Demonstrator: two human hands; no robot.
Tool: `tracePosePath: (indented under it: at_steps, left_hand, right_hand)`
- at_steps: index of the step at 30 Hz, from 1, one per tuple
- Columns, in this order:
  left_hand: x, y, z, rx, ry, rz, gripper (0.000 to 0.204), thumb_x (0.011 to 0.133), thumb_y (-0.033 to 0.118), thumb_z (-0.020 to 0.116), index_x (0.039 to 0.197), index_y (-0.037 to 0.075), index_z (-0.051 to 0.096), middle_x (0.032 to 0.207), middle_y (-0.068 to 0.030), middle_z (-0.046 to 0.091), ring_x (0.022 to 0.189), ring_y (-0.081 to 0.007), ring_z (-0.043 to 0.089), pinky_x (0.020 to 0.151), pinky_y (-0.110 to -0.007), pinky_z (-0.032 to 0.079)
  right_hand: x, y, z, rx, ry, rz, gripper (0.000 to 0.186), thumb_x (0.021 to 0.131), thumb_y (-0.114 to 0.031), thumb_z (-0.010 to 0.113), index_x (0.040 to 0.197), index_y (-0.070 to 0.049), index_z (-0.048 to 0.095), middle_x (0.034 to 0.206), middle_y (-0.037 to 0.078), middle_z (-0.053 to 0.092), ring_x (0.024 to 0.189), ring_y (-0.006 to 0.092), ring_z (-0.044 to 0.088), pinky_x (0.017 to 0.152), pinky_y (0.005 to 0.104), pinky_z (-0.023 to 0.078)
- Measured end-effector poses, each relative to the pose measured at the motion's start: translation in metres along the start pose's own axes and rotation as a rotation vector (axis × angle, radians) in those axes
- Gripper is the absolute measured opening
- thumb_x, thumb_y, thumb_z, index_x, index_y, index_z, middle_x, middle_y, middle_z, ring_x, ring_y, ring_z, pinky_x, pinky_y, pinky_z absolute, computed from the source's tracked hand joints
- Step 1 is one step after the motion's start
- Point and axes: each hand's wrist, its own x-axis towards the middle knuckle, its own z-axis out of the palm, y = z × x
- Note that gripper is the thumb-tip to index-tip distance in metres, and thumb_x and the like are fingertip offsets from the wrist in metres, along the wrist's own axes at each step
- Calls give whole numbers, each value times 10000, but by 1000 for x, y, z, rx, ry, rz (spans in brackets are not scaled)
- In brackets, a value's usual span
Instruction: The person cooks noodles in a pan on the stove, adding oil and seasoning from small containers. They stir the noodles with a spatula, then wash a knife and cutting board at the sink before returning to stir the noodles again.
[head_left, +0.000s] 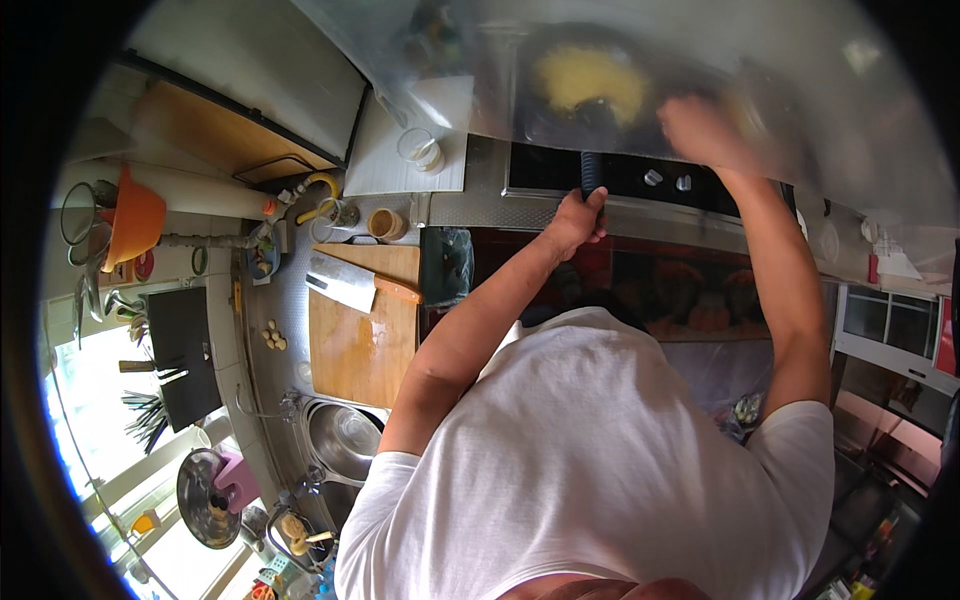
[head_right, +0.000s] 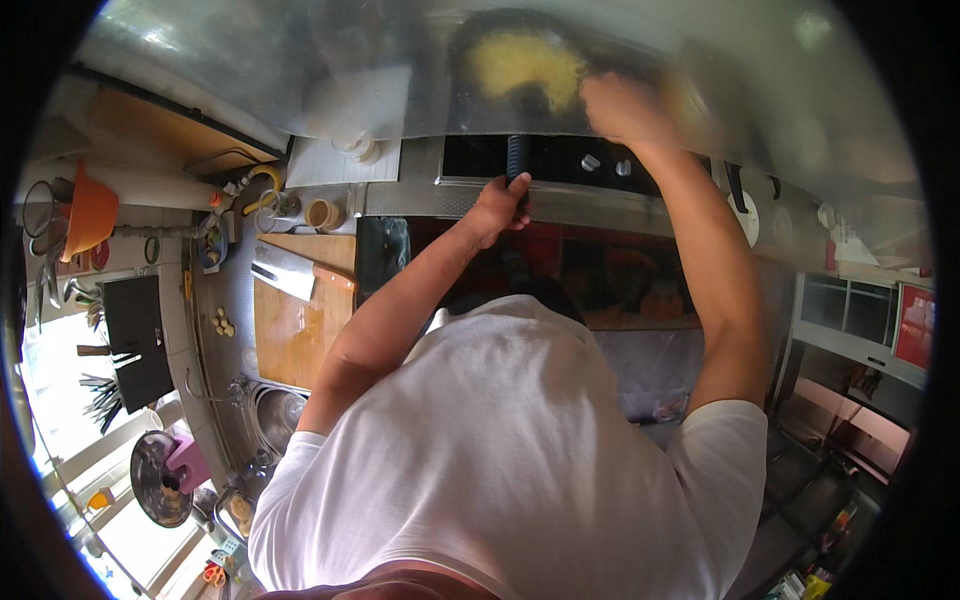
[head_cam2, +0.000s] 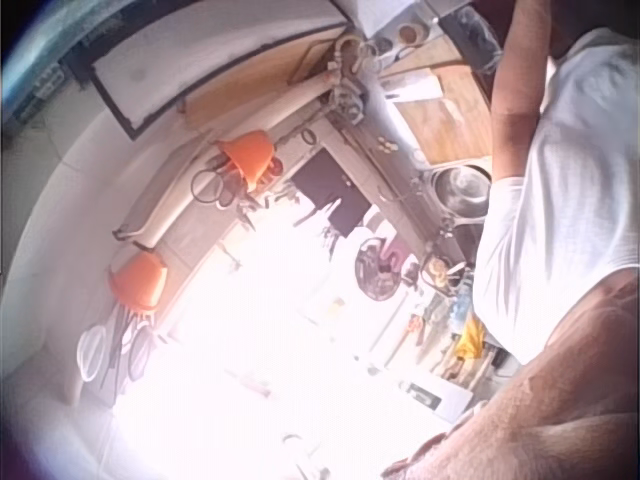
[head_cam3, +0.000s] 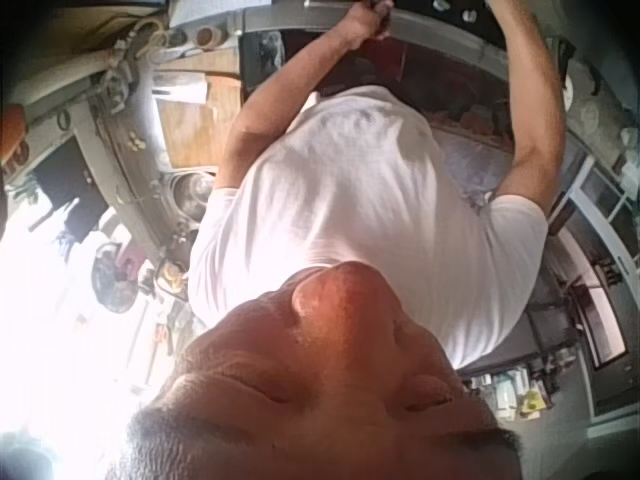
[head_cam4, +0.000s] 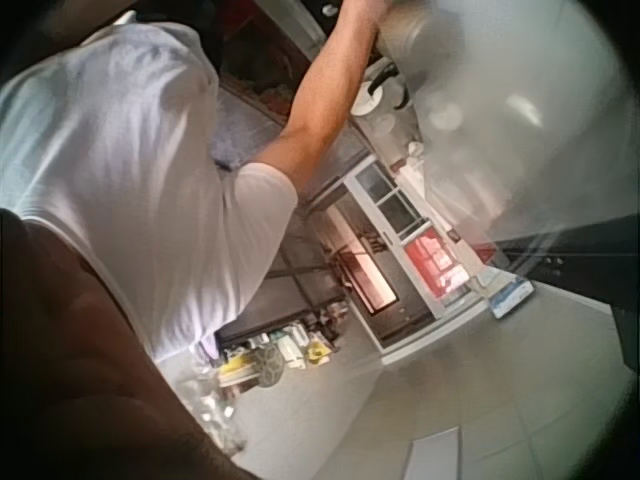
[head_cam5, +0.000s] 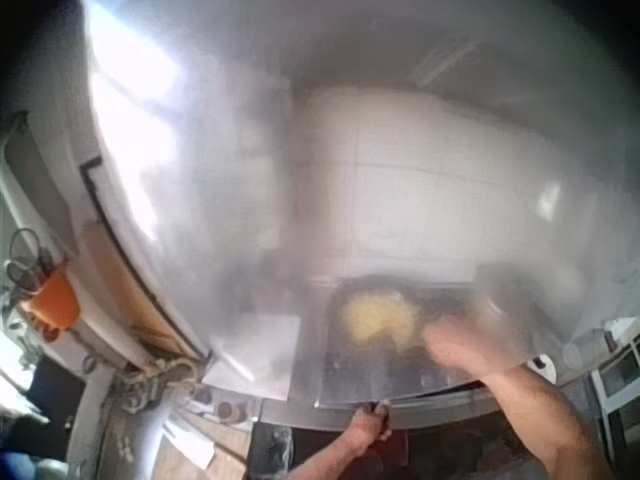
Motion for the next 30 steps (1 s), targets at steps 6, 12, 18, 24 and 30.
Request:
tracePosePath:
  at_steps: [6, 12, 18, 24, 30]
  left_hand:
    - [1, 1, -1, -217, 33, -57, 408, 1024, 429, 617, 1159, 55, 526, 876, -66, 641, 643, -160, 625, 613, -302, 556]
    - [8, 10, 14, -378, -2, 28, 352, 982, 312, 708, 1107, 54, 504, 789, -46, 600, 589, -148, 589, 522, -282, 505]
    - [26, -8, 17, -318, 68, 121, 309, 971, 246, 712, 1027, 41, 487, 710, -34, 567, 505, -123, 525, 403, -293, 424]
    - [28, -9, 15, -274, 77, 119, 274, 969, 218, 704, 997, 41, 496, 692, -31, 555, 501, -118, 509, 410, -287, 404]
    - [23, -3, 17, -255, 74, 117, 269, 973, 233, 710, 995, 54, 511, 687, -24, 551, 517, -116, 516, 422, -291, 403]
  right_hand:
    - [-45, 4, -52, 25, 147, -59, 217, 884, -185, 689, 1064, -74, 742, 1095, 173, 740, 1050, 371, 704, 868, 500, 570]
    - [-16, 11, 4, -161, -14, -50, 293, 943, -129, 587, 1203, -101, 721, 1163, 150, 730, 1110, 357, 688, 918, 502, 554]
    - [-77, 19, -45, -67, 134, 15, 359, 963, -66, 530, 1250, -155, 727, 1170, 150, 724, 1076, 368, 688, 897, 496, 558]
    - [-51, 16, -33, -54, 72, 28, 330, 965, -100, 567, 1256, -134, 720, 1176, 165, 718, 1107, 385, 670, 939, 497, 541]
    - [-23, 55, -16, 149, 224, -54, 333, 947, -126, 616, 1262, -57, 698, 1204, 197, 701, 1156, 400, 640, 991, 492, 517]
